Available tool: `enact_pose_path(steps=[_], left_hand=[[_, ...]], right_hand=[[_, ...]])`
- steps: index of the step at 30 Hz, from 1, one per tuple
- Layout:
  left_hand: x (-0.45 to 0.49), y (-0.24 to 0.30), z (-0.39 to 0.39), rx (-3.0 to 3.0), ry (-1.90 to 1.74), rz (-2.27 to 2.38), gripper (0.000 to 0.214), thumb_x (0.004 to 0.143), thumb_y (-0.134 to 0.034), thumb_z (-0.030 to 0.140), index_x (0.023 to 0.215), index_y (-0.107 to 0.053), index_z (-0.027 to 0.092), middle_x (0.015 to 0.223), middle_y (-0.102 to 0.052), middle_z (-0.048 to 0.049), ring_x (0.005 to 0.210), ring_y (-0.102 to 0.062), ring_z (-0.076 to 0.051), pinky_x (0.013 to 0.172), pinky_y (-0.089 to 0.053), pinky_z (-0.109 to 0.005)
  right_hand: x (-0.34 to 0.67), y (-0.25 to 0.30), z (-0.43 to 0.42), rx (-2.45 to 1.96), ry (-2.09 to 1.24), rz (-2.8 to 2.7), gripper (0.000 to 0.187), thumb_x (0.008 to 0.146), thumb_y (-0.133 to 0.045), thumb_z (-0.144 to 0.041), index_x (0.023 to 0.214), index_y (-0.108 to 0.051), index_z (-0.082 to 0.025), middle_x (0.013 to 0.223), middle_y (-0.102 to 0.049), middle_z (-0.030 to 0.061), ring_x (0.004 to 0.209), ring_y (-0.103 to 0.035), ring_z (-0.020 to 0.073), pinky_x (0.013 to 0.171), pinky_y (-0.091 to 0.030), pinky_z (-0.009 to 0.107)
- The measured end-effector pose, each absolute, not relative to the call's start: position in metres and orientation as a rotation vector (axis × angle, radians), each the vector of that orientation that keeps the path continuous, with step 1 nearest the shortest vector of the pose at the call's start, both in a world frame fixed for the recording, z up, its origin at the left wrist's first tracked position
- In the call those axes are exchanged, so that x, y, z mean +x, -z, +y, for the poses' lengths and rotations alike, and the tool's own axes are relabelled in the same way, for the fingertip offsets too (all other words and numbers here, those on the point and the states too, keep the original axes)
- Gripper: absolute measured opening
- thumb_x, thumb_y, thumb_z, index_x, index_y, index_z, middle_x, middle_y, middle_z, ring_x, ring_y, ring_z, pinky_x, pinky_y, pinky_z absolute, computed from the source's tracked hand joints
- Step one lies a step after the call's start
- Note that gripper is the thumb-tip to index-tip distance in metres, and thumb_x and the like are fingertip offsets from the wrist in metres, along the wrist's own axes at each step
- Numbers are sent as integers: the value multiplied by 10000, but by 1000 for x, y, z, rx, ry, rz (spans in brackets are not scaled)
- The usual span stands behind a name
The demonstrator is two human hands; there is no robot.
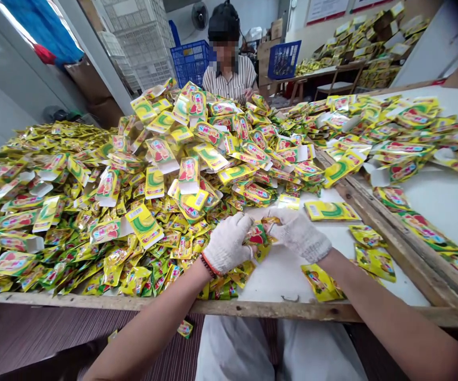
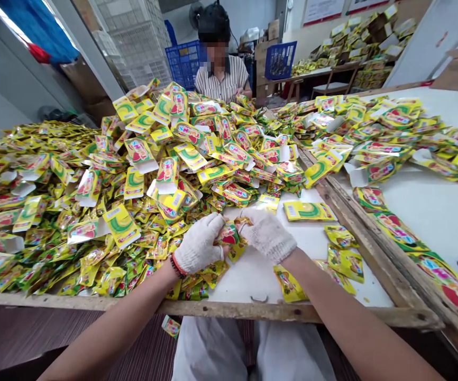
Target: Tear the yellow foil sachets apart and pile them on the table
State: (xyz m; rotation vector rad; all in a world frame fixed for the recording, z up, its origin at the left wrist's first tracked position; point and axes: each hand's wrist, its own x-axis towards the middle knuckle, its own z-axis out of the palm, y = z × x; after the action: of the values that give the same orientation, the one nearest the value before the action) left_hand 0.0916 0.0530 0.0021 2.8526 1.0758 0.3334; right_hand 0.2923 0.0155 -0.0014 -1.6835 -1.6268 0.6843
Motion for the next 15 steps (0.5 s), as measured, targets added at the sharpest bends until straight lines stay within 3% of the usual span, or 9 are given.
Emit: enact_pose_path(steps=[4,10,15], left_hand=[[91,-1,52,2749,-413,1165,418,751,-662,397,1094,-516,207,1076,-585,-72,982,-575,-241,835,-479,-348],[89,3,47,2657,-486,1170,427,744,-668,406,1095,-514,216,1067,-583,-58,989,-574,-234,831,-481,-347],[85,7,48,2680,-572,1187,501,751,-669,384,1183,-495,200,1136,-567,-75,1070,-543,-245,913,-464,-361]], right_hand=[[293,4,14,-1708,-686,-1557,190,826,-542,-378,853,-608,-201,728,-664,30,612,-571,158,574,-457,272],[276,13,14,-1625,-488,-1521,106,783,-560,-303,822,-607,-216,817,-686,47,736,-605,185,688,-490,300],[270,1,7,-1680,-851,-1476,227,823,-523,-387,807,-639,-193,461,-544,-24,426,-485,124,458,-385,241]])
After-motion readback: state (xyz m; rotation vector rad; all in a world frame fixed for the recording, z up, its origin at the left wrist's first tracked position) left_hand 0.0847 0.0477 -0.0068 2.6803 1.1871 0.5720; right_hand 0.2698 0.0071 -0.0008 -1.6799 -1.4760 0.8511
